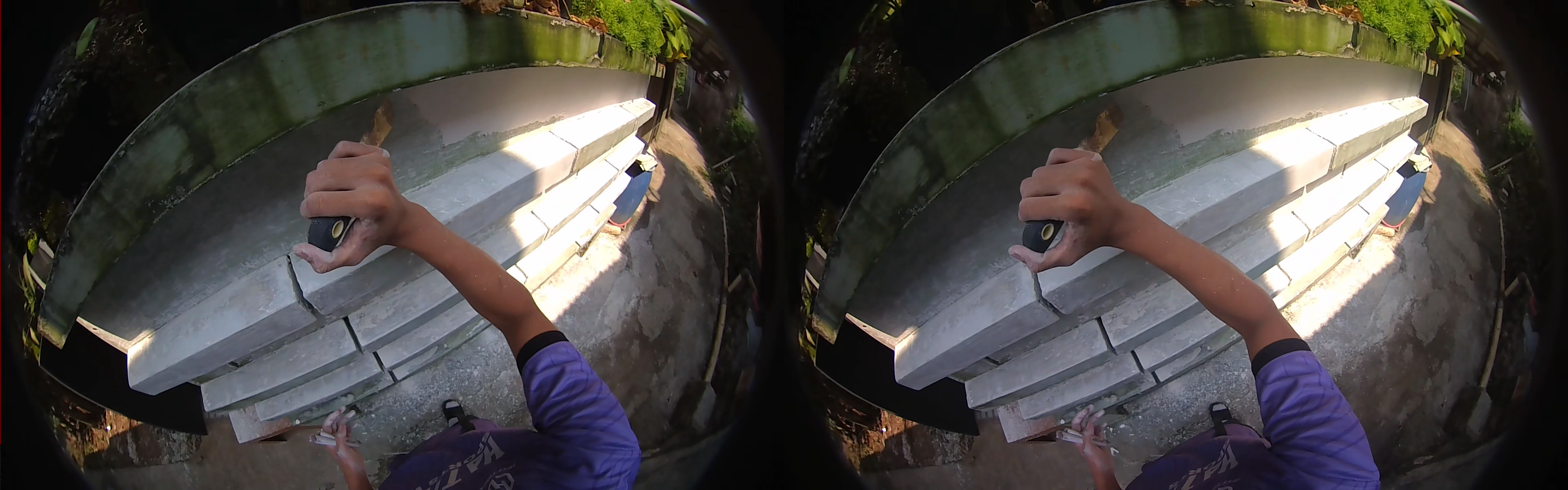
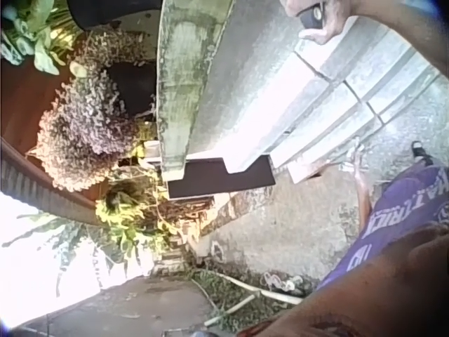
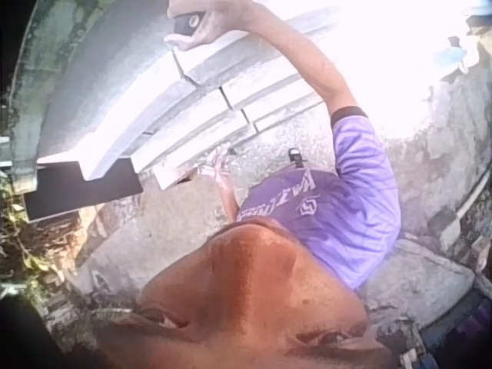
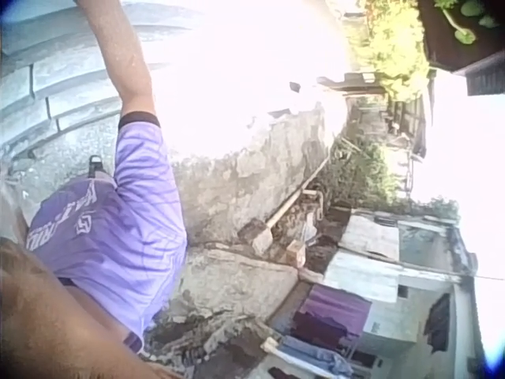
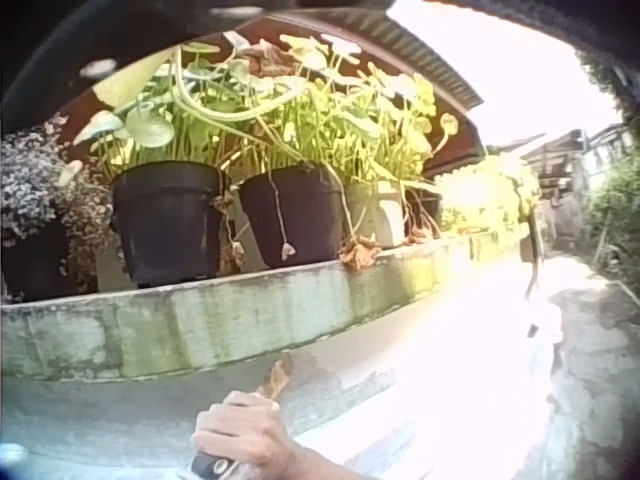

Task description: The person applies and smooths wall putty onto a wall using a putty knife.

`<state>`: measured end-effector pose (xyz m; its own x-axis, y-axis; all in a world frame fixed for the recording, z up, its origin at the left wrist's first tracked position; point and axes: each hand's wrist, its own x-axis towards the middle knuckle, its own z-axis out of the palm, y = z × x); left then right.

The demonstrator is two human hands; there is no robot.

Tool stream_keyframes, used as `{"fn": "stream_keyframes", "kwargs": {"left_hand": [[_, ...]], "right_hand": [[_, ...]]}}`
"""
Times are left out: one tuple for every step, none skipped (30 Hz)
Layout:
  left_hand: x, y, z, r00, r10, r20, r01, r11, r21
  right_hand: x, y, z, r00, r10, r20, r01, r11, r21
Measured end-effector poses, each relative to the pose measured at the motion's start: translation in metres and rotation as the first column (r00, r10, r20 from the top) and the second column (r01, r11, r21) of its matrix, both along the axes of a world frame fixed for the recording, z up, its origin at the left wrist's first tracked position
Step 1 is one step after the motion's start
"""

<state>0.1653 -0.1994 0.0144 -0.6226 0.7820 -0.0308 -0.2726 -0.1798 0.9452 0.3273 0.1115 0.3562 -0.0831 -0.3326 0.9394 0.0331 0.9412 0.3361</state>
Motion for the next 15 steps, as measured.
{"fn": "stream_keyframes", "kwargs": {"left_hand": [[-0.002, -0.002, 0.000, 1.000, -0.003, -0.001, 0.003, 1.000, 0.000], [-0.005, -0.004, -0.001, 0.999, -0.007, -0.032, 0.007, 1.000, -0.001], [-0.009, -0.004, -0.001, 0.998, -0.012, -0.062, 0.012, 1.000, -0.002], [-0.011, -0.009, 0.000, 0.998, -0.016, -0.063, 0.016, 1.000, 0.000], [-0.012, -0.016, 0.001, 1.000, -0.013, -0.022, 0.012, 1.000, -0.015], [-0.015, -0.015, 0.002, 1.000, -0.006, 0.018, 0.006, 1.000, -0.020], [-0.015, -0.016, 0.003, 1.000, -0.004, 0.020, 0.004, 1.000, -0.009], [-0.018, -0.015, 0.005, 1.000, 0.005, 0.022, -0.004, 1.000, -0.028], [-0.018, -0.018, 0.005, 1.000, 0.003, 0.026, -0.001, 0.999, -0.054], [-0.024, -0.019, 0.000, 1.000, -0.018, 0.008, 0.018, 0.998, -0.063], [-0.025, -0.021, -0.004, 1.000, -0.030, 0.007, 0.030, 0.997, -0.066], [-0.031, -0.023, -0.006, 0.998, -0.048, -0.042, 0.046, 0.998, -0.052], [-0.035, -0.018, -0.007, 0.993, -0.075, -0.087, 0.072, 0.997, -0.030], [-0.038, -0.014, -0.007, 0.992, -0.085, -0.088, 0.083, 0.996, -0.021], [-0.043, -0.011, -0.008, 0.991, -0.099, -0.093, 0.098, 0.995, -0.022]], "right_hand": [[0.012, 0.006, 0.003, 0.992, -0.117, 0.051, 0.120, 0.991, -0.052], [0.018, 0.031, 0.003, 0.980, -0.200, 0.008, 0.200, 0.972, -0.125], [0.021, 0.037, 0.010, 0.958, -0.284, -0.028, 0.273, 0.941, -0.199], [0.025, 0.035, 0.006, 0.957, -0.288, -0.030, 0.277, 0.940, -0.198], [0.029, 0.028, -0.001, 0.971, -0.240, -0.008, 0.235, 0.957, -0.167], [0.028, 0.017, 0.001, 0.982, -0.189, 0.014, 0.189, 0.974, -0.127], [0.019, -0.002, -0.002, 0.998, -0.054, -0.007, 0.054, 0.996, -0.074], [0.015, 0.001, 0.001, 0.998, -0.065, 0.026, 0.066, 0.995, -0.069], [0.017, 0.001, 0.001, 0.994, -0.086, 0.062, 0.090, 0.994, -0.070], [0.023, 0.013, -0.002, 0.993, -0.096, 0.063, 0.101, 0.992, -0.073], [0.034, 0.035, -0.004, 0.971, -0.238, 0.024, 0.239, 0.961, -0.139], [0.037, 0.047, -0.006, 0.931, -0.364, -0.011, 0.354, 0.912, -0.208], [0.044, 0.042, -0.008, 0.928, -0.373, -0.015, 0.363, 0.910, -0.201], [0.053, 0.030, -0.016, 0.935, -0.354, -0.037, 0.340, 0.918, -0.204], [0.057, 0.018, -0.027, 0.947, -0.317, -0.059, 0.300, 0.932, -0.204]]}}
